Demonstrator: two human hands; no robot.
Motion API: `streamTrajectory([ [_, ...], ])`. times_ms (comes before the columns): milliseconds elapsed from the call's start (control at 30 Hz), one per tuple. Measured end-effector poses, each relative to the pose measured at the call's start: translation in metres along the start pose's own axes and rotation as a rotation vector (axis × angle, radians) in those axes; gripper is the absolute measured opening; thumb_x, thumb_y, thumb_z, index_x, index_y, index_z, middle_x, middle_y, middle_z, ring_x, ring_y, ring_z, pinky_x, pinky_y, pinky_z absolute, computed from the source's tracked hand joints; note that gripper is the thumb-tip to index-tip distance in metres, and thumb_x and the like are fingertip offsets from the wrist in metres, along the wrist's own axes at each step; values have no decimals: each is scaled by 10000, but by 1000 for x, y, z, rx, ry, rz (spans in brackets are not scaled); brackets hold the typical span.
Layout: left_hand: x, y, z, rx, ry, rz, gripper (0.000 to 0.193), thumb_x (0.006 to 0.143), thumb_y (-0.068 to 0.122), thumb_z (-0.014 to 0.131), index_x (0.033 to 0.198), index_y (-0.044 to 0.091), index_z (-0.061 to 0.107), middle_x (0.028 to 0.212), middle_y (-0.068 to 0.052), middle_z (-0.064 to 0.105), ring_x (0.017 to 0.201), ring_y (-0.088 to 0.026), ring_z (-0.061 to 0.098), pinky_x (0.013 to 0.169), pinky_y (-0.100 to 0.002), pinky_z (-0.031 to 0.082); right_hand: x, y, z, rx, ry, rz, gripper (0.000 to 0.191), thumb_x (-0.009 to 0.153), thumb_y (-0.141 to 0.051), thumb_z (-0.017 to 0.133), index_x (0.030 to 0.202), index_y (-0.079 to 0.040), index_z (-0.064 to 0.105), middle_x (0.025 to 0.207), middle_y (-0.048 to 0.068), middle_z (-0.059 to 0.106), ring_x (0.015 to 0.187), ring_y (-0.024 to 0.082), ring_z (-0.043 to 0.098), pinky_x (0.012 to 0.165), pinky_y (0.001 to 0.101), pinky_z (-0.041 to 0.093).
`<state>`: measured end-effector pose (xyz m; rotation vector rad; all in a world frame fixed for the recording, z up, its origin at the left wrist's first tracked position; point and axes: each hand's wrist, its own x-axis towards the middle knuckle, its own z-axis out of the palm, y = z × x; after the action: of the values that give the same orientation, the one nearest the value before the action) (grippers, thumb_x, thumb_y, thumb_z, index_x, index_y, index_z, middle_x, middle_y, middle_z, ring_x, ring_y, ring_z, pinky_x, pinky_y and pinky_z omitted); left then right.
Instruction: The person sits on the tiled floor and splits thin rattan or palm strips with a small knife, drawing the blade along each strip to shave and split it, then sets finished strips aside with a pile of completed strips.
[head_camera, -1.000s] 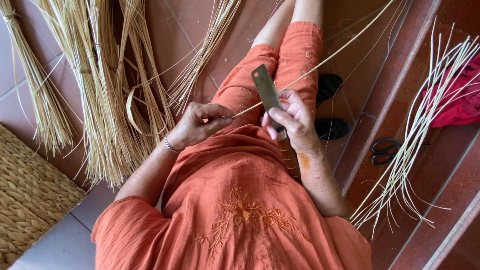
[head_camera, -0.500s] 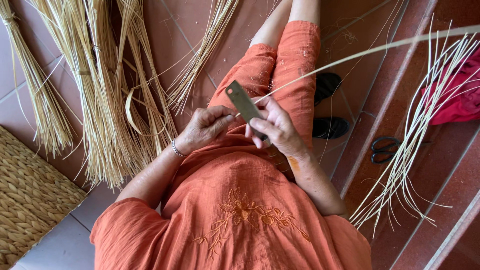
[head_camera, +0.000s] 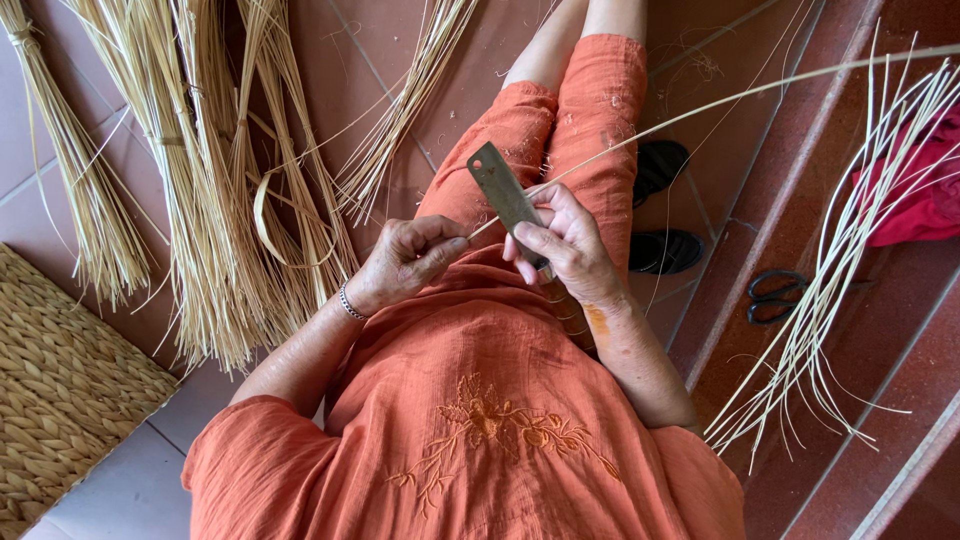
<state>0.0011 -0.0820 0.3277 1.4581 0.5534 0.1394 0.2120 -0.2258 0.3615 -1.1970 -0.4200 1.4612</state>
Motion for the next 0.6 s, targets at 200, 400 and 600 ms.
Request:
streamTrajectory([
  [200,-6,1,-7,40,-40,-45,189,1013,195,658,1066,34,741,555,28,606,480,-22,579,437,-219,464,3,-1,-16,-14,88,-60,270,1017,-95,609,1221,-6,456,850,138,689,566,121,599,480,236,491],
  [400,-13,1,-13,8,-57,-77,218,1031,211,637,1104,35,743,581,32,587,499,-23,543,457,-211,462,3,-1,-26,-14,92,-108,266,1030,-93,618,1222,-13,453,849,137,687,566,130,591,504,239,491],
  [600,-6,-6,-7,-139,-64,-160,220,1027,207,638,1089,22,738,665,33,623,512,-21,505,441,-206,420,1,8,0,-45,-24,41,268,1019,-107,594,1223,-27,441,852,127,696,561,114,605,482,216,491],
])
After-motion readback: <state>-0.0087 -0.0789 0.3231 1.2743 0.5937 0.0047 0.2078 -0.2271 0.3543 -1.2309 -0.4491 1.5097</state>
